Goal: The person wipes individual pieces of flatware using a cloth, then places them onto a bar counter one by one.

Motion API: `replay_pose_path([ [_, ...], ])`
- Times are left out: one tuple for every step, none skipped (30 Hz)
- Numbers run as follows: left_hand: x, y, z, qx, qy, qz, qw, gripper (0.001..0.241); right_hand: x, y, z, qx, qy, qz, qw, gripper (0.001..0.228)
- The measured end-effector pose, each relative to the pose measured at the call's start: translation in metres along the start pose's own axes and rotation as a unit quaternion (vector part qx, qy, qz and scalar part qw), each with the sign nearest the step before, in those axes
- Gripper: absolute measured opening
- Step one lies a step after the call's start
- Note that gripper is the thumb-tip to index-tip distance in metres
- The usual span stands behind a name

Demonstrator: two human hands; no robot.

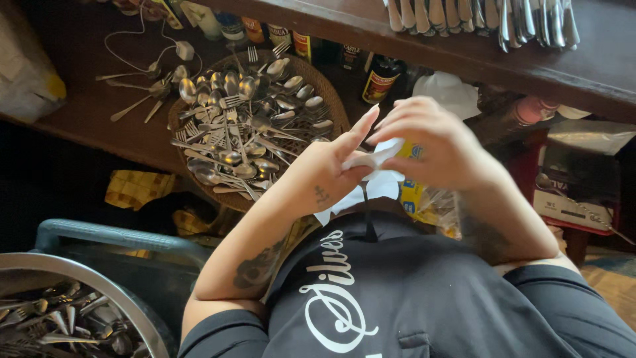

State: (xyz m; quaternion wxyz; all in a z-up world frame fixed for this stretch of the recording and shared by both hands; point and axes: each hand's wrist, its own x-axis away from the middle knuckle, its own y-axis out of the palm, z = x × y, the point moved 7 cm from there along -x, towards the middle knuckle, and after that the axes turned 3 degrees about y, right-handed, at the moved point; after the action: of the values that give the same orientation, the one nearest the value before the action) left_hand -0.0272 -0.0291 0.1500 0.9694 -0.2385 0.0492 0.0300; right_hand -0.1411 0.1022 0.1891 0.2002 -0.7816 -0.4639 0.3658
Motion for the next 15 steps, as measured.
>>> replay_pose_path([
  [0.001, 0.0, 0.0, 0.0, 0.001, 0.0, 1.0, 0.082, 0.0, 0.008, -0.006, 0.028, -0.048, -0.018, 0.998, 0.029],
  [0.002, -0.001, -0.002, 0.009, -0.015, -0.002, 1.0, 0.082, 0.0, 0.017, -0.011, 0.055, -0.097, -0.035, 0.993, 0.028],
  [0.003, -0.002, -0.005, 0.018, -0.032, -0.004, 0.999, 0.082, 0.001, 0.015, -0.008, 0.055, -0.097, -0.034, 0.993, 0.028],
  [0.003, -0.002, -0.006, 0.017, -0.032, -0.002, 0.999, 0.082, 0.001, 0.002, 0.0, 0.044, -0.054, 0.004, 0.998, 0.025],
  [0.003, -0.002, -0.006, 0.042, -0.029, 0.002, 0.999, 0.083, 0.002, -0.007, 0.008, 0.031, -0.011, 0.041, 0.999, 0.023],
  [0.004, -0.002, -0.007, 0.066, -0.025, 0.005, 0.997, 0.083, 0.002, -0.005, 0.01, 0.031, -0.012, 0.041, 0.999, 0.023],
  [0.005, -0.003, -0.008, 0.066, -0.025, 0.006, 0.997, 0.083, 0.004, -0.002, 0.012, 0.041, -0.01, 0.04, 0.998, 0.033],
  [0.005, -0.003, -0.006, 0.057, 0.002, 0.002, 0.998, 0.083, 0.007, -0.001, 0.017, 0.052, -0.01, 0.04, 0.998, 0.046],
  [0.005, -0.004, -0.003, 0.047, 0.029, -0.001, 0.998, 0.084, 0.01, 0.004, 0.025, 0.053, -0.013, 0.041, 0.998, 0.046],
  [0.005, -0.001, -0.003, 0.047, 0.028, -0.001, 0.999, 0.084, 0.017, 0.017, 0.032, 0.029, -0.043, 0.028, 0.998, 0.039],
  [0.004, 0.003, -0.007, 0.073, 0.002, 0.002, 0.997, 0.084, 0.026, 0.033, 0.041, 0.004, -0.072, 0.014, 0.997, 0.032],
  [0.002, 0.002, -0.01, 0.095, -0.019, 0.009, 0.995, 0.084, 0.034, 0.044, 0.055, 0.005, -0.077, 0.016, 0.997, 0.032],
  [0.003, 0.0, -0.011, 0.091, -0.017, 0.011, 0.996, 0.084, 0.043, 0.049, 0.087, -0.266, 0.063, 0.029, 0.962, 0.019],
  [0.005, -0.001, -0.009, 0.084, -0.004, 0.008, 0.996, 0.086, 0.052, 0.06, 0.105, -0.392, 0.126, 0.022, 0.911, 0.017],
  [0.005, -0.002, -0.007, 0.078, 0.008, 0.004, 0.997, 0.088, 0.058, 0.069, 0.118, -0.51, 0.188, 0.034, 0.838, 0.019],
])
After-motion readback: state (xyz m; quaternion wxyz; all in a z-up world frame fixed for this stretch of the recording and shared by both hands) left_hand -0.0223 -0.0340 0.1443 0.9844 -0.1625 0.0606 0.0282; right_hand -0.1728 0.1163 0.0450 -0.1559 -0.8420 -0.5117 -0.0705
